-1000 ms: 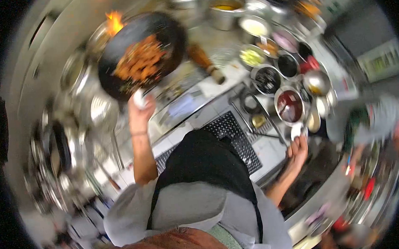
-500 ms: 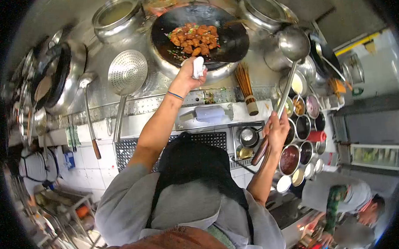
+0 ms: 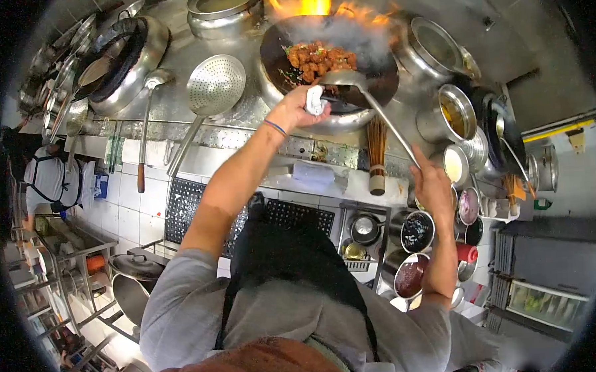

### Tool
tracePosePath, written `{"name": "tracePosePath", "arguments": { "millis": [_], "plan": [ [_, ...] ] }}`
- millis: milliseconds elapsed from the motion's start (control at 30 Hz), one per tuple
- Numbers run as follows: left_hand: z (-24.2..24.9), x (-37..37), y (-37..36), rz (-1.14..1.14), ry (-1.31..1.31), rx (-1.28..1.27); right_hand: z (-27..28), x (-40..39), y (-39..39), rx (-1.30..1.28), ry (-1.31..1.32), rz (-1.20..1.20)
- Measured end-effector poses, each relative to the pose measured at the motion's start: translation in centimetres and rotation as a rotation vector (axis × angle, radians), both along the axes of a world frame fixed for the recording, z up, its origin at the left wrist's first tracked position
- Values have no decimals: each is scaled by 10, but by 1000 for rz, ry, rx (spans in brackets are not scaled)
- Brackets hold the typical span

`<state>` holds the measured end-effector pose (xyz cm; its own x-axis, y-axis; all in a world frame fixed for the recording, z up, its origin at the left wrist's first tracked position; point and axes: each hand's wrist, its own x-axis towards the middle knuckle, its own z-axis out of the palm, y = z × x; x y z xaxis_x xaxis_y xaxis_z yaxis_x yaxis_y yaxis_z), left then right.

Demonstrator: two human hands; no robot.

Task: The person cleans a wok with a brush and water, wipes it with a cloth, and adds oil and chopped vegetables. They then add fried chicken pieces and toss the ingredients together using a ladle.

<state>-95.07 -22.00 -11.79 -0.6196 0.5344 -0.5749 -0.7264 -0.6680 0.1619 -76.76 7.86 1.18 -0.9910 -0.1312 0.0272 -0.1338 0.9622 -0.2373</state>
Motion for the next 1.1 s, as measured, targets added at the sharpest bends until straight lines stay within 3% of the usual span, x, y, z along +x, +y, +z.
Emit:
{"name": "tracePosePath", "arguments": {
  "millis": [100,167,267,333,400,467,567,633,700,800,867,933,1033,1100],
  "plan": [
    [-18,-16,2,-56,-21,-43,8,-4,-29,210,-114,-9],
    [-26,-19,3,-86,-9,-38,-20,-29,-54,279,-66,-65],
    [-30,18,9,-42,16,-65,-60,-48,-64,105,25,-94],
    [-8,57,2,-114,208,-176,-26,-21,-50,119,-26,-64],
    [28,85,-14,-246,83,108,3,1,-21,69,-163,-37],
    [32,59,-13,-169,-35,2,15,6,-16,17,-184,-14],
    [10,19,-14,-164,-36,-9,-15,-40,-46,90,-47,-78],
    [-29,41,-7,-88,27,-134,-37,-58,-75,67,-22,-187],
    [-39,79,-7,-62,89,-216,-50,-68,-104,14,-13,-341],
    [-34,124,-37,-135,149,-123,-55,-39,-75,-88,127,-209],
    [-21,98,-35,7,13,-225,-26,-9,-57,-16,-10,-189],
    [-8,57,-37,-60,14,-198,6,20,-43,-45,-71,-135],
    [3,47,-34,-174,-3,-77,46,52,-29,-4,-42,-22],
    [36,53,-30,-230,-33,-111,60,54,-39,52,-58,-2]
  ]
}}
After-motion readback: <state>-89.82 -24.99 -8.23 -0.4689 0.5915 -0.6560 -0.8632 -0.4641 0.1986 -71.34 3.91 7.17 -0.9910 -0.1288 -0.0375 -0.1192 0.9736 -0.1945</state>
